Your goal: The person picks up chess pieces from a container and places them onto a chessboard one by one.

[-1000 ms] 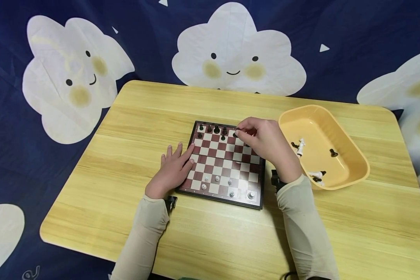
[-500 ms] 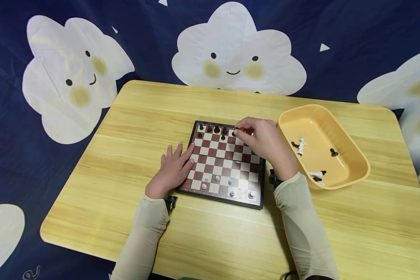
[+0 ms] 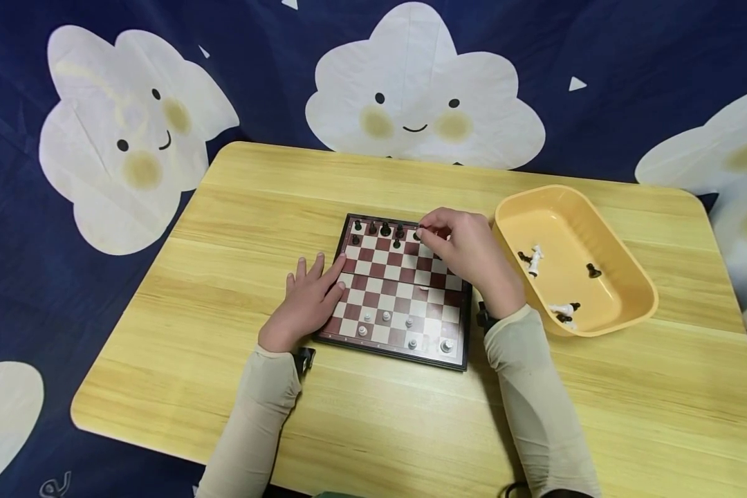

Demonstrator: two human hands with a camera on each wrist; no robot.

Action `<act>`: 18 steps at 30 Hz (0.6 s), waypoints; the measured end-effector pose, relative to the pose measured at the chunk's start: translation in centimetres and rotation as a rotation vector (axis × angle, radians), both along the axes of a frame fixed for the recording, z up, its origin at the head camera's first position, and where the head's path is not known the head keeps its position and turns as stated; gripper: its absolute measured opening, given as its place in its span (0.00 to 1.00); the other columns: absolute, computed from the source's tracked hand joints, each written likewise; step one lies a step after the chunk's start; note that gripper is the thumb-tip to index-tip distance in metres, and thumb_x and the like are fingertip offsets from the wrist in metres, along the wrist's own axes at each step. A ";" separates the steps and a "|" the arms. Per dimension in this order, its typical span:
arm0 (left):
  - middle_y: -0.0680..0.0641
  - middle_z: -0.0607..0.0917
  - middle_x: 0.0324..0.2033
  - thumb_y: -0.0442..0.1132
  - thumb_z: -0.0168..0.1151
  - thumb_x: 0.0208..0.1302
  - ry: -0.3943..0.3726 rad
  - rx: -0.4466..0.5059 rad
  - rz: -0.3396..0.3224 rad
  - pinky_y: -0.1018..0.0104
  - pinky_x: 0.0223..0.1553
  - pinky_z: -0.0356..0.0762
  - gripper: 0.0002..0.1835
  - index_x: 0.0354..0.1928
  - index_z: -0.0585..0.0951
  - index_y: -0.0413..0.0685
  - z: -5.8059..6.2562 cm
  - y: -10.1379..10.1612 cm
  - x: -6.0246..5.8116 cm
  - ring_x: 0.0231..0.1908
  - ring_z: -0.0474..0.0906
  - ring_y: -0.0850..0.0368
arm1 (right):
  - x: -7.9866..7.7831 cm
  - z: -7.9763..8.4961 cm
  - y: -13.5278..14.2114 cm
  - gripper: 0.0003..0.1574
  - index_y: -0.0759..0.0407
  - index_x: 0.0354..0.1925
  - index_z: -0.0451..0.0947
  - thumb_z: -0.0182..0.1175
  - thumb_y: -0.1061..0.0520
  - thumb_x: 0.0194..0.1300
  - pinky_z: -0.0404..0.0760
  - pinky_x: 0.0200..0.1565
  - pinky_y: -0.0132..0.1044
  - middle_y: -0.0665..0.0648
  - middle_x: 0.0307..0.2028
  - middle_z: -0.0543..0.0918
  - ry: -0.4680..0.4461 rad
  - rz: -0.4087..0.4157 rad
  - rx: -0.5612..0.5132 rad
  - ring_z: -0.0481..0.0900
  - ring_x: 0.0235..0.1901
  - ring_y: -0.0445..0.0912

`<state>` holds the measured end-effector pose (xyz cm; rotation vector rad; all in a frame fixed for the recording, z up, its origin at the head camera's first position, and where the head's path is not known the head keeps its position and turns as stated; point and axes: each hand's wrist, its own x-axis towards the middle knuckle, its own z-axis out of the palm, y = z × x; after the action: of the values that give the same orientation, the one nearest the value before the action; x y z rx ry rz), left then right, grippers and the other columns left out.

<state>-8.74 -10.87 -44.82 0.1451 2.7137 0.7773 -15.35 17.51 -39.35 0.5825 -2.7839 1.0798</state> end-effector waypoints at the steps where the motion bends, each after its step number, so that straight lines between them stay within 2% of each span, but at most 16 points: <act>1: 0.32 0.49 0.80 0.49 0.45 0.83 -0.001 0.000 0.001 0.30 0.74 0.31 0.30 0.82 0.59 0.59 0.0 0.0 0.0 0.78 0.29 0.27 | -0.1 -0.1 0.0 0.08 0.59 0.43 0.89 0.66 0.57 0.71 0.77 0.35 0.42 0.56 0.34 0.90 0.006 -0.001 -0.002 0.82 0.29 0.48; 11: 0.32 0.49 0.80 0.49 0.44 0.83 -0.014 0.004 0.004 0.31 0.74 0.30 0.30 0.82 0.58 0.60 -0.1 -0.1 0.0 0.78 0.29 0.28 | -0.5 -0.4 -0.3 0.10 0.60 0.46 0.88 0.66 0.56 0.72 0.81 0.42 0.48 0.58 0.39 0.90 -0.002 -0.016 0.030 0.86 0.37 0.52; 18: 0.32 0.48 0.80 0.49 0.44 0.83 -0.014 0.004 0.001 0.31 0.74 0.30 0.30 0.82 0.58 0.60 0.0 -0.1 0.0 0.78 0.29 0.28 | -0.9 -0.6 -0.6 0.11 0.60 0.47 0.88 0.65 0.56 0.73 0.80 0.42 0.49 0.59 0.40 0.90 -0.021 0.012 0.052 0.86 0.38 0.53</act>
<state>-8.78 -10.92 -44.84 0.1389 2.6992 0.7809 -16.26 16.89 -39.93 0.5982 -2.8377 1.0247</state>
